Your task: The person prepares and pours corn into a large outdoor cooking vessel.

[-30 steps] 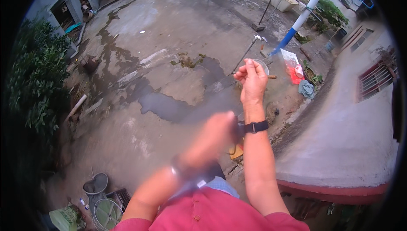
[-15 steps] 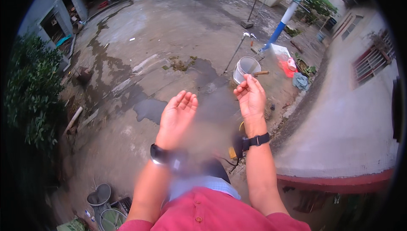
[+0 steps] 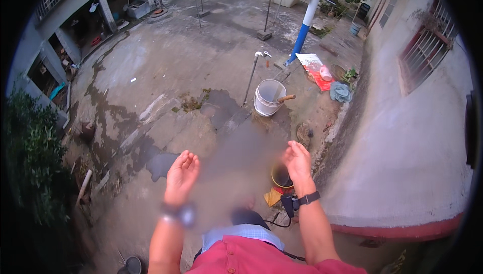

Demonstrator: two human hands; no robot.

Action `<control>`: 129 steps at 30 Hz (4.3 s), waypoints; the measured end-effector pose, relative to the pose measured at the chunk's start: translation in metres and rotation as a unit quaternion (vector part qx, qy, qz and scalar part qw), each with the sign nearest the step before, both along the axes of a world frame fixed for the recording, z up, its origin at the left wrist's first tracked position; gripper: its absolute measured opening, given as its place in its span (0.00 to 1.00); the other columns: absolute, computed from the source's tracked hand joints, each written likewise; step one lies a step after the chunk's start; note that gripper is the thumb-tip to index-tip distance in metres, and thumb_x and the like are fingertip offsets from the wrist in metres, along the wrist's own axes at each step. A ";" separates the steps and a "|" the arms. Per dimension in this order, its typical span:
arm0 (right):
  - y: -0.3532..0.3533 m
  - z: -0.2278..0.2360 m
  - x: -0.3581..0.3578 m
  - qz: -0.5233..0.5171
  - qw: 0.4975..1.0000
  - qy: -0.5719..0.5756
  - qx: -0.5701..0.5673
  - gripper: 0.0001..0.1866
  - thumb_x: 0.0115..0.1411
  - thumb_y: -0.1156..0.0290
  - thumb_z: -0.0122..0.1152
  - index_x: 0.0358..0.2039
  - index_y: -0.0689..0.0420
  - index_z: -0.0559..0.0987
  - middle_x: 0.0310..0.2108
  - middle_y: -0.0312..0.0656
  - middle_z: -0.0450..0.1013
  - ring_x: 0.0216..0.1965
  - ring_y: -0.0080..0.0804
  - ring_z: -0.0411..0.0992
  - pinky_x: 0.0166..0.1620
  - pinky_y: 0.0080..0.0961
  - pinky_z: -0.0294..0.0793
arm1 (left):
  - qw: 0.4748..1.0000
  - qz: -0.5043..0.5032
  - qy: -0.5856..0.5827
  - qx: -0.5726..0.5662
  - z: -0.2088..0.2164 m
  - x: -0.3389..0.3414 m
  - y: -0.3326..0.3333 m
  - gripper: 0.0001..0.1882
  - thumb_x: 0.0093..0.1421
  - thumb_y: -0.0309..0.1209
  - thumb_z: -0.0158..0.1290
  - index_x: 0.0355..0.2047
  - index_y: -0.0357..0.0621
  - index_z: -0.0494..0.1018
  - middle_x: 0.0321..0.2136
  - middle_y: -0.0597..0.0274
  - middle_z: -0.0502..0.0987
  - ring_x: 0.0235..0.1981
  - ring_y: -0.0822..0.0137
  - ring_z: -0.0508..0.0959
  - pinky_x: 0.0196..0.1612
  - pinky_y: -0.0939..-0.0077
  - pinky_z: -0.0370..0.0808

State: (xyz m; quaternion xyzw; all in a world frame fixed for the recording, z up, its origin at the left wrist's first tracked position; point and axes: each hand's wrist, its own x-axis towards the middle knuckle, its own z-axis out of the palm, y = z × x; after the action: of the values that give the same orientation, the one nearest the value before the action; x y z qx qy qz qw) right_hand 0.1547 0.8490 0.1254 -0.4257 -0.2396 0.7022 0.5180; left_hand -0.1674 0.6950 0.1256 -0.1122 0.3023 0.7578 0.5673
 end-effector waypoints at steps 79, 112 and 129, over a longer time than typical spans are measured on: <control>0.607 -0.629 -0.011 -0.027 0.923 -0.114 -0.367 0.19 0.64 0.71 0.50 0.54 0.59 0.67 0.48 0.45 0.68 0.44 0.39 0.71 0.43 0.36 0.79 | 0.932 -0.285 -0.067 -0.214 -0.436 0.016 0.698 0.16 0.62 0.30 0.49 0.50 0.38 0.67 0.51 0.50 0.69 0.51 0.54 0.71 0.55 0.55 0.69; 0.602 -0.523 -0.045 -0.101 0.934 0.136 -0.314 0.29 0.59 0.83 0.54 0.60 0.59 0.58 0.38 0.47 0.72 0.40 0.41 0.74 0.51 0.42 0.75 | 0.915 -0.367 0.113 -0.122 -0.529 0.087 0.716 0.16 0.60 0.29 0.47 0.49 0.45 0.64 0.49 0.53 0.70 0.53 0.55 0.69 0.56 0.51 0.67; 0.666 -0.334 0.020 0.020 0.934 -0.241 -0.264 0.19 0.58 0.73 0.61 0.46 0.69 0.71 0.35 0.48 0.73 0.29 0.32 0.76 0.29 0.25 0.81 | 0.945 -0.305 0.066 -0.101 -0.469 0.110 0.791 0.05 0.67 0.29 0.44 0.42 0.47 0.67 0.42 0.57 0.73 0.49 0.57 0.74 0.53 0.59 0.71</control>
State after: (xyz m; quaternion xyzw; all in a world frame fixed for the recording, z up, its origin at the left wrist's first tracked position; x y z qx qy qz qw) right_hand 0.1751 1.5151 -0.2084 -0.6985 -0.1714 0.6268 0.2999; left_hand -0.0574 1.4855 -0.3439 -0.0209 0.4337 0.5193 0.7360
